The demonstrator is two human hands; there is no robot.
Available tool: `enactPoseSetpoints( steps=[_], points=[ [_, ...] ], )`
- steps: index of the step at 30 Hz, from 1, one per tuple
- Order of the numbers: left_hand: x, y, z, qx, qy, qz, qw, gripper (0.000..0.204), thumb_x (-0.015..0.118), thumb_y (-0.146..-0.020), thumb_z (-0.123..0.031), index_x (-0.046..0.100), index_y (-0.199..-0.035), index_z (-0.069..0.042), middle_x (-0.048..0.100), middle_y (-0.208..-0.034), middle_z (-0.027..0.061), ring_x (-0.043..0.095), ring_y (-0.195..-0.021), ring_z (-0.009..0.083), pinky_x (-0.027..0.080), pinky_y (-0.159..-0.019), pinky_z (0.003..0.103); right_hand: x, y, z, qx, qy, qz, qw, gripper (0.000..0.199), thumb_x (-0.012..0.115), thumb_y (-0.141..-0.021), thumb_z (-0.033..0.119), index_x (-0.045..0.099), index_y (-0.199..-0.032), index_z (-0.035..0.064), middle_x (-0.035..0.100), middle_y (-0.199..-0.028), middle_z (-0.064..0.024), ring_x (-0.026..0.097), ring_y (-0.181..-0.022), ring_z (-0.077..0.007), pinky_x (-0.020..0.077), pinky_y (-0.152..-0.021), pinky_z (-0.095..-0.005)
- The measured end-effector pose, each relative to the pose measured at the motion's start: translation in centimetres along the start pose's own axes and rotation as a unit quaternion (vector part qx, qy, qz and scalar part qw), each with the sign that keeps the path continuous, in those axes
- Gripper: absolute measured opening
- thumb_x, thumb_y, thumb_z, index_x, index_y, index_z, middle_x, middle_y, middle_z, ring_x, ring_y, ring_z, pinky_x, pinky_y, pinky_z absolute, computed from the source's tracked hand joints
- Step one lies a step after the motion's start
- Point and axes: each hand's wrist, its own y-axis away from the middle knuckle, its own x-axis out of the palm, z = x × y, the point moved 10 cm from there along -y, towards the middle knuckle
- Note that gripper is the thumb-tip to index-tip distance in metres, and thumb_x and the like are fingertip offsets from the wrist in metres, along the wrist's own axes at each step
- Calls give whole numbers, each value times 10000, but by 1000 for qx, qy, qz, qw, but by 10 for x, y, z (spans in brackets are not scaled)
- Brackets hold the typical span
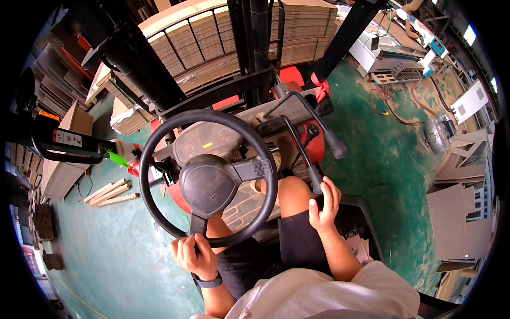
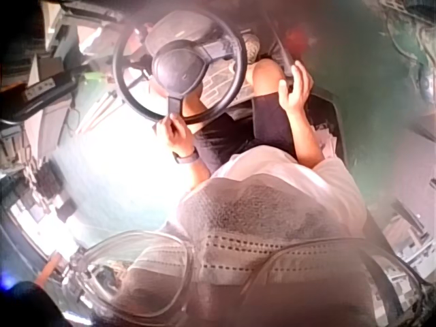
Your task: The person operates a forklift inside a warehouse, steering and maneuvering the vehicle while carrying a load of wooden planks. The operator adjusts the steering wheel and control levers to navigate the space.
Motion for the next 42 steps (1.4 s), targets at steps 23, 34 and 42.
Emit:
enactPoseSetpoints(
  steps=[23, 34, 42],
  points=[
    [0, 0, 1, -2, 8, 1, 1000, 122, 682, -906, 12, 615, -813, -30, 631, -751, 90, 534, -742, 294, 435, -681, 409, -6, -14, 3, -14, -7, -23, 1000, 432, 702, -915, 199, 632, -1280, -20, 640, -1338, -221, 620, -1164, -392, 469, -1024, -480],
    [-1, 1, 5, -3, 3, -5, 1000, 124, 687, -913, 1, 617, -816, -33, 614, -743, 86, 514, -730, 289, 417, -652, 406, -4, -76, 17, -5, -52, -66, 996, 361, 755, -923, 93, 664, -1254, -18, 680, -1246, -216, 690, -1109, -385, 569, -945, -437],
    [-4, -1, 4, -1, 3, -19, 1000, 113, 692, -892, 0, 627, -820, -59, 601, -722, 73, 529, -716, 296, 427, -656, 401, 9, -125, 30, -22, -42, -103, 994, 364, 701, -996, 164, 663, -1306, -21, 672, -1262, -208, 671, -1143, -385, 546, -981, -443]
  ],
)
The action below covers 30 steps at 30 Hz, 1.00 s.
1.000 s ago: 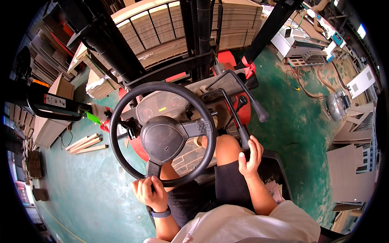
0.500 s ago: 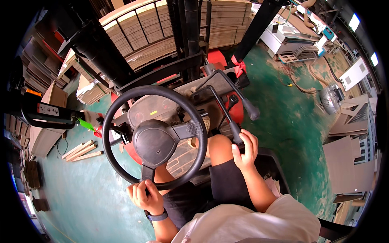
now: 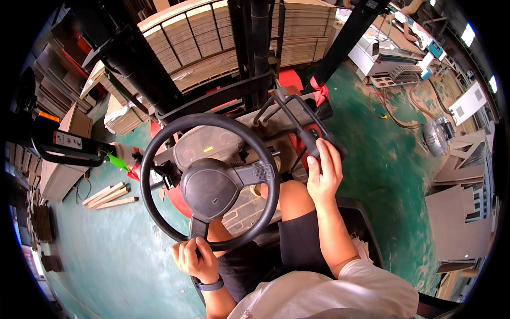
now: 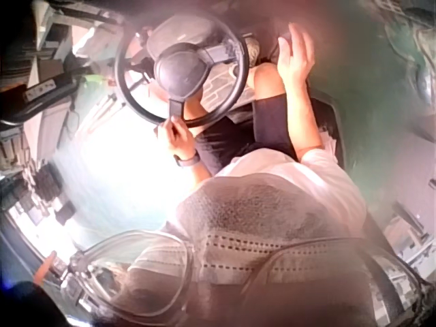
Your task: The person operates a forklift inside a warehouse, steering and maneuvering the vehicle while carrying a load of wooden planks. The operator adjusts the steering wheel and control levers to navigate the space.
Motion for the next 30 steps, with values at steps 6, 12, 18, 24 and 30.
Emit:
enactPoseSetpoints(
  steps=[6, 12, 18, 24, 30],
  points=[
    [0, 0, 1, -2, -5, 8, 1000, 105, 703, -876, 5, 631, -831, -57, 599, -729, 74, 547, -725, 298, 444, -670, 405, 10, -19, 2, -1, 14, 18, 1000, 380, 695, -1003, 184, 660, -1325, -16, 664, -1264, -207, 668, -1132, -384, 548, -964, -432],
    [0, 1, 0, -6, -4, 4, 1000, 110, 697, -885, -1, 627, -820, -57, 603, -735, 70, 546, -730, 293, 441, -668, 400, 11, -24, 1, -5, 3, 8, 1000, 387, 703, -995, 176, 658, -1331, -11, 659, -1266, -201, 666, -1122, -383, 550, -958, -434],
    [-1, -1, -2, -10, -3, 2, 1000, 117, 688, -892, 0, 623, -813, -57, 598, -725, 64, 524, -723, 283, 424, -661, 394, 12, -25, 3, -5, 4, 13, 1000, 386, 699, -997, 168, 647, -1333, -16, 655, -1270, -202, 666, -1123, -387, 550, -956, -435],
    [-2, 1, 0, 1, 3, -6, 1000, 118, 681, -904, 2, 621, -817, -51, 599, -725, 71, 514, -716, 281, 415, -651, 393, 11, -27, 5, -13, -9, 8, 1000, 388, 696, -997, 154, 639, -1337, -24, 650, -1272, -209, 667, -1121, -389, 549, -955, -434],
    [-2, 1, 0, 0, -7, -2, 1000, 108, 682, -904, 1, 627, -823, -44, 596, -723, 75, 518, -714, 286, 419, -647, 394, 11, -27, 5, -19, -8, 7, 1000, 383, 685, -1006, 156, 636, -1338, -29, 650, -1270, -210, 665, -1124, -385, 546, -957, -438]
  ],
)
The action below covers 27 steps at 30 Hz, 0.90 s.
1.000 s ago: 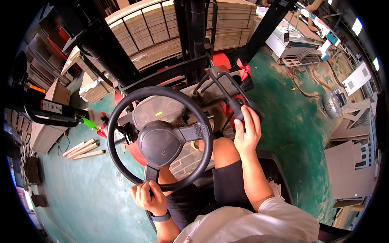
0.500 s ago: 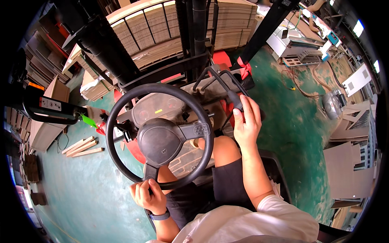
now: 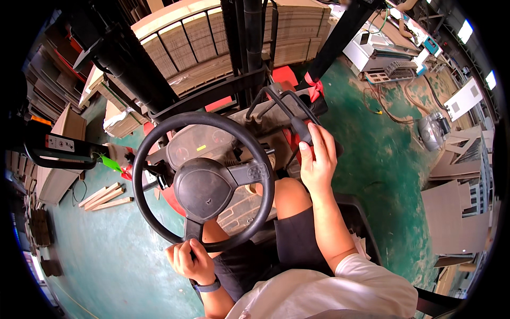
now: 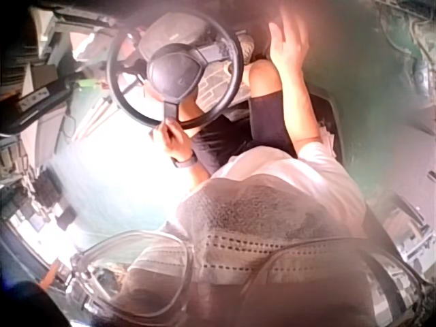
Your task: The person operates a forklift inside a warehouse, steering and maneuvering the vehicle while carrying a load of wooden planks. The operator adjusts the steering wheel and control levers to navigate the space.
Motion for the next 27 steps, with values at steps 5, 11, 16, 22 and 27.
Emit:
enactPoseSetpoints(
  steps=[5, 11, 16, 22, 27],
  points=[
    [1, -2, -3, 3, 5, -2, 1000, 108, 684, -901, 2, 629, -821, -47, 605, -725, 70, 525, -719, 282, 425, -652, 390, 0, 0, -1, 3, -2, -1, 1000, 384, 680, -1011, 166, 637, -1341, -25, 650, -1269, -210, 662, -1125, -385, 543, -959, -440],
    [-2, -4, -4, 1, 7, -5, 1000, 111, 691, -897, -3, 627, -820, -51, 608, -727, 73, 531, -719, 287, 429, -654, 391, 0, 0, -1, 7, 13, 1, 1000, 387, 683, -1012, 185, 646, -1338, -19, 651, -1265, -207, 661, -1123, -386, 540, -961, -432],
    [-3, -4, -3, 1, 6, -10, 1000, 113, 697, -883, -1, 630, -815, -60, 583, -709, 70, 531, -712, 295, 433, -659, 405, -6, 11, -2, 2, 12, -2, 1000, 386, 680, -1019, 205, 650, -1337, -12, 655, -1267, -214, 662, -1129, -388, 543, -968, -441],
    [-2, -8, -7, 0, 3, 0, 1000, 118, 701, -888, -1, 636, -796, -39, 615, -717, 83, 531, -703, 287, 425, -653, 401, 0, -1, -4, 14, 20, 19, 1000, 392, 652, -1032, 215, 644, -1335, -33, 643, -1282, -222, 647, -1149, -392, 526, -994, -445],
    [-5, -6, -4, -8, 4, 0, 1000, 122, 696, -877, 14, 635, -789, -46, 612, -711, 92, 532, -694, 299, 426, -649, 408, -4, 8, 1, 4, 30, 10, 1000, 376, 672, -1010, 160, 647, -1331, -33, 646, -1286, -226, 645, -1151, -400, 523, -997, -453]
  ],
)
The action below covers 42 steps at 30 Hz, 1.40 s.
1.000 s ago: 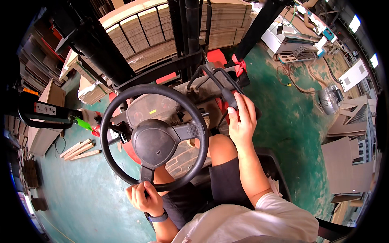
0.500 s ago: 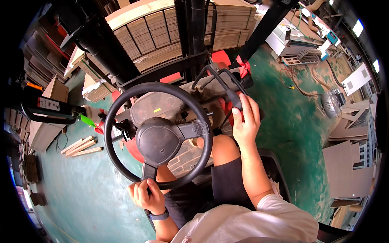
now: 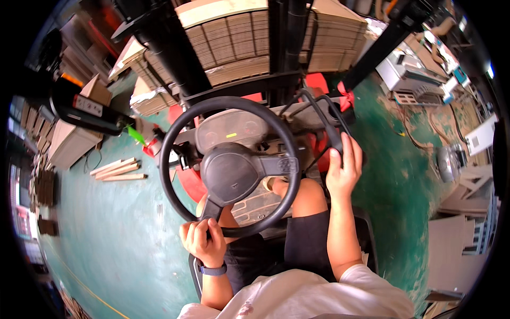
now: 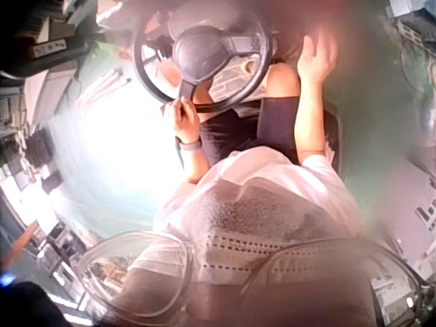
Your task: The person operates a forklift inside a warehouse, steering and maneuvering the vehicle while carrying a load of wooden planks. The operator adjusts the steering wheel and control levers to navigate the space.
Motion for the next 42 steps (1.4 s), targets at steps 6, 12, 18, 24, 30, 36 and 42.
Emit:
enactPoseSetpoints(
  steps=[6, 12, 18, 24, 30, 36, 42],
  points=[
    [-2, -7, -1, 13, 18, -1, 1000, 155, 747, -808, 14, 623, -771, -72, 613, -681, 65, 542, -659, 281, 432, -640, 384, -15, 38, -7, 11, 20, -6, 1000, 385, 639, -1045, 196, 637, -1336, -55, 643, -1305, -227, 643, -1167, -384, 522, -986, -458],
    [-6, -5, 1, 14, 13, -16, 1000, 163, 766, -785, 7, 625, -769, -73, 613, -679, 56, 540, -666, 274, 439, -648, 379, -12, 37, -6, 1, 19, 0, 1000, 384, 605, -1066, 200, 621, -1352, -55, 641, -1334, -207, 622, -1207, -371, 500, -1026, -462],
    [-5, -7, 0, 12, 19, -15, 1000, 164, 767, -778, 8, 625, -758, -72, 607, -673, 54, 531, -667, 275, 437, -652, 377, -11, 36, -8, 4, 21, -6, 1000, 408, 593, -1074, 240, 618, -1360, -51, 627, -1331, -227, 626, -1193, -387, 511, -1000, -466],
    [-8, -9, -1, 12, 18, -15, 1000, 165, 769, -788, 5, 624, -766, -73, 601, -670, 55, 530, -668, 276, 436, -651, 379, -7, 41, -15, 11, 19, 6, 1000, 441, 562, -1089, 258, 576, -1381, -71, 569, -1380, -211, 604, -1212, -325, 651, -876, -371],
    [-7, -11, -3, 11, 23, -8, 1000, 151, 762, -798, 6, 632, -785, -69, 610, -689, 64, 542, -684, 284, 442, -655, 385, -8, 56, -20, 23, -17, 19, 999, 545, 565, -1088, 323, 512, -1444, -85, 532, -1402, -235, 625, -1166, -322, 583, -922, -401],
    [-7, -10, -8, 11, 31, -3, 999, 130, 738, -826, 20, 640, -798, -60, 628, -727, 70, 556, -705, 291, 456, -675, 398, 39, 176, -137, 140, 82, 306, 938, 227, 678, -938, 178, 712, -1138, 77, 706, -1091, -161, 644, -1042, -429, 522, -881, -497],
    [-9, -5, -4, 8, 8, -3, 1000, 119, 704, -867, 6, 621, -803, -50, 591, -712, 83, 524, -701, 301, 420, -648, 411, 105, 124, -132, 90, 68, 162, 980, 79, 726, -863, 168, 730, -926, 122, 708, -866, -138, 691, -863, -384, 559, -732, -488]
  ],
)
